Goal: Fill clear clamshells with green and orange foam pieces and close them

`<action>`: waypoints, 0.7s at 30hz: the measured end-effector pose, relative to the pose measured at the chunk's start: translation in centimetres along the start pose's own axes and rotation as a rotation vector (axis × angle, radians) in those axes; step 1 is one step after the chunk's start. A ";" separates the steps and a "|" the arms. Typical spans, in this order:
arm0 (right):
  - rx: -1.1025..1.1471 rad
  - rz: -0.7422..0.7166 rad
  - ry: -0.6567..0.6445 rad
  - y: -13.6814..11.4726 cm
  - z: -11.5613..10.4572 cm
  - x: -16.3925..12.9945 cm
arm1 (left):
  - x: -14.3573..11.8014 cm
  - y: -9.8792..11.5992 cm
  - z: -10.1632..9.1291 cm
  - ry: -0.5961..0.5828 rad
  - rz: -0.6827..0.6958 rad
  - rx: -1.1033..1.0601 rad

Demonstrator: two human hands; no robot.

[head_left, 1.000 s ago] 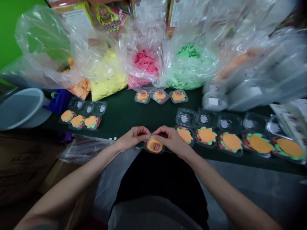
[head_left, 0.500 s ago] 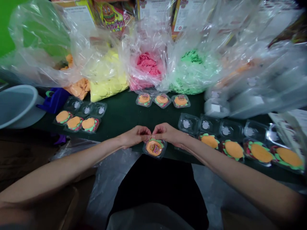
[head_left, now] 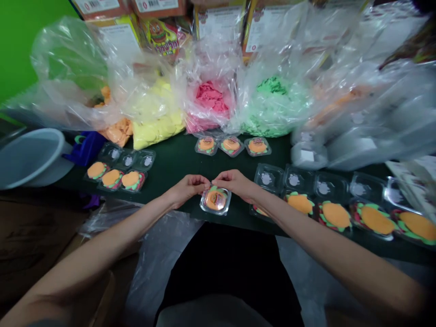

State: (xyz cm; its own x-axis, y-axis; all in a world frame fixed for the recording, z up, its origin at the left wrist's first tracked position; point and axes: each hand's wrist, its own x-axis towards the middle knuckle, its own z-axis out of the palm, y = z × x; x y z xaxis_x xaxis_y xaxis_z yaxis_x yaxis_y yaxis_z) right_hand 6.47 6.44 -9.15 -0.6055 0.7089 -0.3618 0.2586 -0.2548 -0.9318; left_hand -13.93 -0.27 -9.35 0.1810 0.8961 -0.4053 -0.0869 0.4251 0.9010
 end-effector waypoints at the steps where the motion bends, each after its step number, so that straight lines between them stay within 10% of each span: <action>1: -0.054 -0.061 0.057 -0.2 0.3 -0.2 | 0.2 0.2 -0.8 0.066 0.019 0.016; 5: -0.461 -0.473 0.244 -0.4 3.2 -1.7 | 1.7 1.6 -5.2 0.389 0.101 0.121; 11: -0.768 -0.683 -0.066 -0.2 10.1 1.5 | 4.9 2.5 -9.2 0.729 0.240 0.389; 21: -0.434 -0.532 0.029 -2.9 10.2 10.2 | 0.0 7.0 -17.9 0.541 0.315 1.185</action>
State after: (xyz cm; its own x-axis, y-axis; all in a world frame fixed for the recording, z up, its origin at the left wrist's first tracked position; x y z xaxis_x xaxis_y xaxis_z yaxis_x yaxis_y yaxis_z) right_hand -8.18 7.68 -10.47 -0.7151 0.6831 0.1484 0.2135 0.4156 -0.8841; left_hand -32.05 4.99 -5.85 -0.1215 0.9893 0.0811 0.8924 0.0731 0.4452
